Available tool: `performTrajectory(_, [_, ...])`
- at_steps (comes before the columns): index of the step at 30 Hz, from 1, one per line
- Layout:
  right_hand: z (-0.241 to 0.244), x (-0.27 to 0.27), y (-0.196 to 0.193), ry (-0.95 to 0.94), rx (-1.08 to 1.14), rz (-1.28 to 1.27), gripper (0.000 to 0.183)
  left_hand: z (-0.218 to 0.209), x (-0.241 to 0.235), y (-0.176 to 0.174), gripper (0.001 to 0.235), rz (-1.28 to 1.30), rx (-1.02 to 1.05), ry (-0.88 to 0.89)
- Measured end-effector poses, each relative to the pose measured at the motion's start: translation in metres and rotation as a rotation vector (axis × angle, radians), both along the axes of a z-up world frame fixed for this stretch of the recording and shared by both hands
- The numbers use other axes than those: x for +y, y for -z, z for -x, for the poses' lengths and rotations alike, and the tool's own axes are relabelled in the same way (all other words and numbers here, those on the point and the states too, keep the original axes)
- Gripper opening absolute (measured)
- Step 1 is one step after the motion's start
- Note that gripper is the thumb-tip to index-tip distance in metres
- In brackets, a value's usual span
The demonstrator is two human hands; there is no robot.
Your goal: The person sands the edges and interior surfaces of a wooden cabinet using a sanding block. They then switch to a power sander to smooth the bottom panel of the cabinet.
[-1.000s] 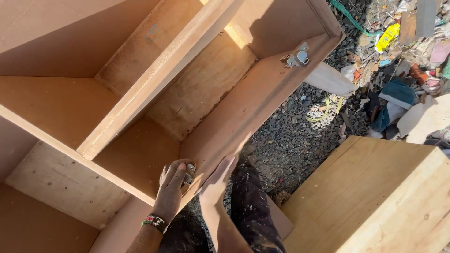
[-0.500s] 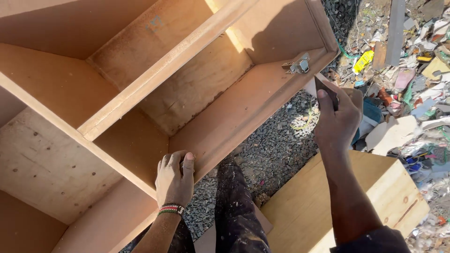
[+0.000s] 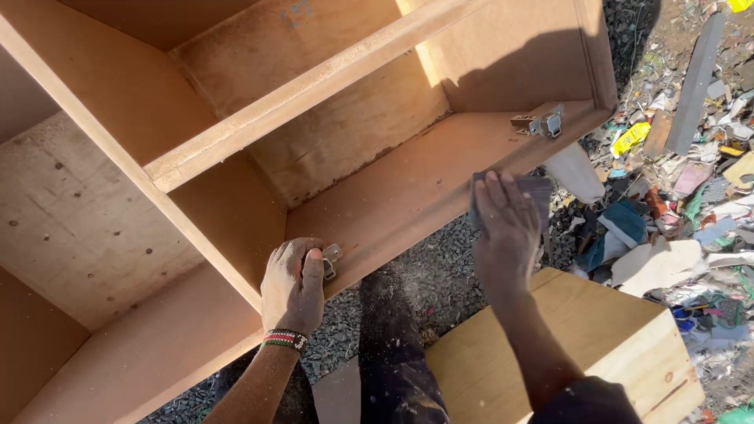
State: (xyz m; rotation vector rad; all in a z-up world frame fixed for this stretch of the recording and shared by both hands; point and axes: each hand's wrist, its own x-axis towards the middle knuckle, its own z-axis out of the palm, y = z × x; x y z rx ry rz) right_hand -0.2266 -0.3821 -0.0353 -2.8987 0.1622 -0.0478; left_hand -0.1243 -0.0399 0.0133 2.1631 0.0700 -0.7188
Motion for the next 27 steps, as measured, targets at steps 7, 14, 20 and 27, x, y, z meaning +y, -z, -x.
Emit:
performTrajectory(7, [0.021,0.045,-0.016,-0.191,-0.018,-0.033,0.08,0.013,-0.006,0.021,0.048,0.386,0.188,-0.318])
performTrajectory(14, [0.001,0.127,-0.067,-0.072,-0.015,-0.095,0.046,-0.003,-0.006,0.005,0.052,0.069,-0.136,-0.014])
performTrajectory(20, [-0.043,-0.035,-0.086,-0.005,0.231,0.058,0.043,-0.003,-0.004,0.009,0.053,0.07,-0.073,0.018])
performTrajectory(27, [-0.048,0.085,-0.103,-0.284,0.323,-0.134,0.015,-0.016,-0.003,-0.017,0.052,0.159,-0.063,-0.06])
